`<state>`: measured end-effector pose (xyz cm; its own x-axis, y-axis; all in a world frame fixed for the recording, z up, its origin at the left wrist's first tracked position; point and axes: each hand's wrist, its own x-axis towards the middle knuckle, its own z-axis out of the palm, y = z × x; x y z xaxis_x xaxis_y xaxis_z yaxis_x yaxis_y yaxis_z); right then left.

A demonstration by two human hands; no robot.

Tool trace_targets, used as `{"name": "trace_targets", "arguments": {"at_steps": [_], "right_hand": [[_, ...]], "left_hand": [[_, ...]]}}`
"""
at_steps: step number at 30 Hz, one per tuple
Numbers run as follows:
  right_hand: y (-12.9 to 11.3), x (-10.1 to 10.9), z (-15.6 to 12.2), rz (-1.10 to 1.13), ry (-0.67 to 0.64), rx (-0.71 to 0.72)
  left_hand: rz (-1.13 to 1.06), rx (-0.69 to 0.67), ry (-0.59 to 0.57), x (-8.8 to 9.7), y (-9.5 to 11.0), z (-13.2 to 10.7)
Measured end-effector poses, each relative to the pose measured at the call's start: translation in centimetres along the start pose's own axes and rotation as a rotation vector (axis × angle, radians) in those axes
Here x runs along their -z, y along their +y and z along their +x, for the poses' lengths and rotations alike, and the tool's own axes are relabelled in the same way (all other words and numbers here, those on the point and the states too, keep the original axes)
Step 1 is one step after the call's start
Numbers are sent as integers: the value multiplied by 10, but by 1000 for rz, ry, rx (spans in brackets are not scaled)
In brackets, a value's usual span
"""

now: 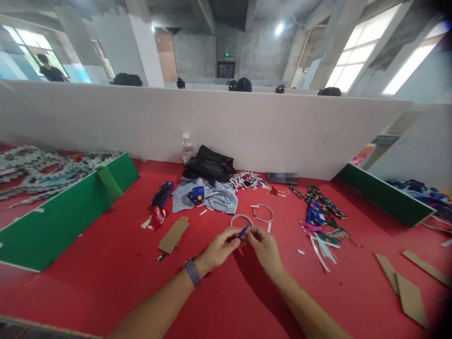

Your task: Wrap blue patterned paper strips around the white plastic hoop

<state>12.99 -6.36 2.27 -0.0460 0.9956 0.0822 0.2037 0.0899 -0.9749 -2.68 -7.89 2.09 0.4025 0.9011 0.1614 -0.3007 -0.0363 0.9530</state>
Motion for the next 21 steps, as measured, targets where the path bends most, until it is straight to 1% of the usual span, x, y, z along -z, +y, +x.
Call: {"name": "trace_targets", "arguments": {"at_steps": [5, 13, 17, 21], "right_hand": [[-2, 0, 0, 4, 15, 22], [4, 0, 2, -16, 27, 20], [2, 0, 0, -49, 52, 14], [-4, 0, -2, -108, 91, 31]], "left_hand": [[2, -22, -6, 0, -1, 0], [-44, 5, -7, -1, 2, 0], [-99, 70, 19, -3, 2, -1], [-229, 150, 74, -4, -4, -1]]}}
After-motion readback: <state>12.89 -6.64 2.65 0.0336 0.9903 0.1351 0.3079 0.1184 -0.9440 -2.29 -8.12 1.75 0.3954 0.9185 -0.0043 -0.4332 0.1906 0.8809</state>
